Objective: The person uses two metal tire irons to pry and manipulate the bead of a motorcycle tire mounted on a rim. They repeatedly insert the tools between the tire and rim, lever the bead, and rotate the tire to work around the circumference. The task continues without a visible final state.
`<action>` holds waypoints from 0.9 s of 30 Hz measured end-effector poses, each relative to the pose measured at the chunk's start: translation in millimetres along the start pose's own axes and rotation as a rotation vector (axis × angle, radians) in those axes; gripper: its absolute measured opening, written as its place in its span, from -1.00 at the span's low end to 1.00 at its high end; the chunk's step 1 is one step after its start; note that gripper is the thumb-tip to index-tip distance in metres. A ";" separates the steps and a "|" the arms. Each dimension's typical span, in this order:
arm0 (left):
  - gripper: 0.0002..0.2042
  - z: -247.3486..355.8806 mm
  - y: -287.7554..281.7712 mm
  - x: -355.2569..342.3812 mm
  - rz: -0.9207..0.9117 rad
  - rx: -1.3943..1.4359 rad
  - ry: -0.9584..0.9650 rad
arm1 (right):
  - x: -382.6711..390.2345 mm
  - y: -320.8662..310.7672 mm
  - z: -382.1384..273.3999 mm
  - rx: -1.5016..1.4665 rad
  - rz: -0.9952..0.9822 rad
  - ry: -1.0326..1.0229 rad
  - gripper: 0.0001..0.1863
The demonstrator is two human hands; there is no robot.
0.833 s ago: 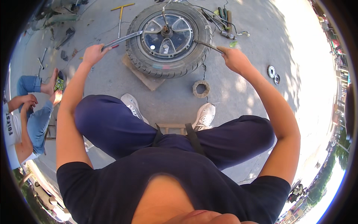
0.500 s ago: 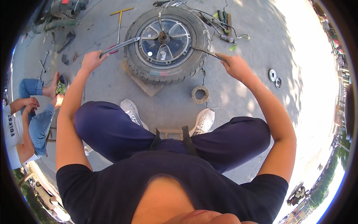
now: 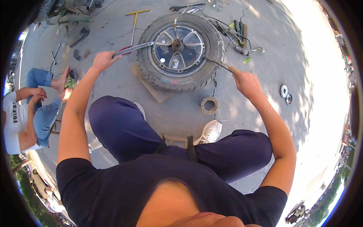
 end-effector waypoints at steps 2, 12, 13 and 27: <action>-0.45 -0.5 -1.0 1.6 0.048 0.018 0.000 | -3.4 -2.5 1.3 0.005 -0.022 0.018 -0.60; -0.48 0.1 -14.6 -2.8 -0.018 -0.008 0.042 | -3.3 0.6 1.1 0.087 0.007 -0.047 -0.59; -0.49 -1.7 -12.5 -3.1 0.001 -0.006 0.039 | -3.1 1.4 3.6 0.077 0.012 -0.054 -0.59; -0.52 -6.3 16.8 -5.8 0.057 -0.026 0.013 | 3.6 8.0 8.0 -0.009 0.060 -0.043 -0.59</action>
Point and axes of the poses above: each hand's wrist, its own x-axis away from the middle knuckle, its own y-axis out of the palm, z = x × y, the point moved 6 cm from there along -x, towards the middle knuckle, and after that the axes turned 15 degrees about -x, right-handed, at the moved point
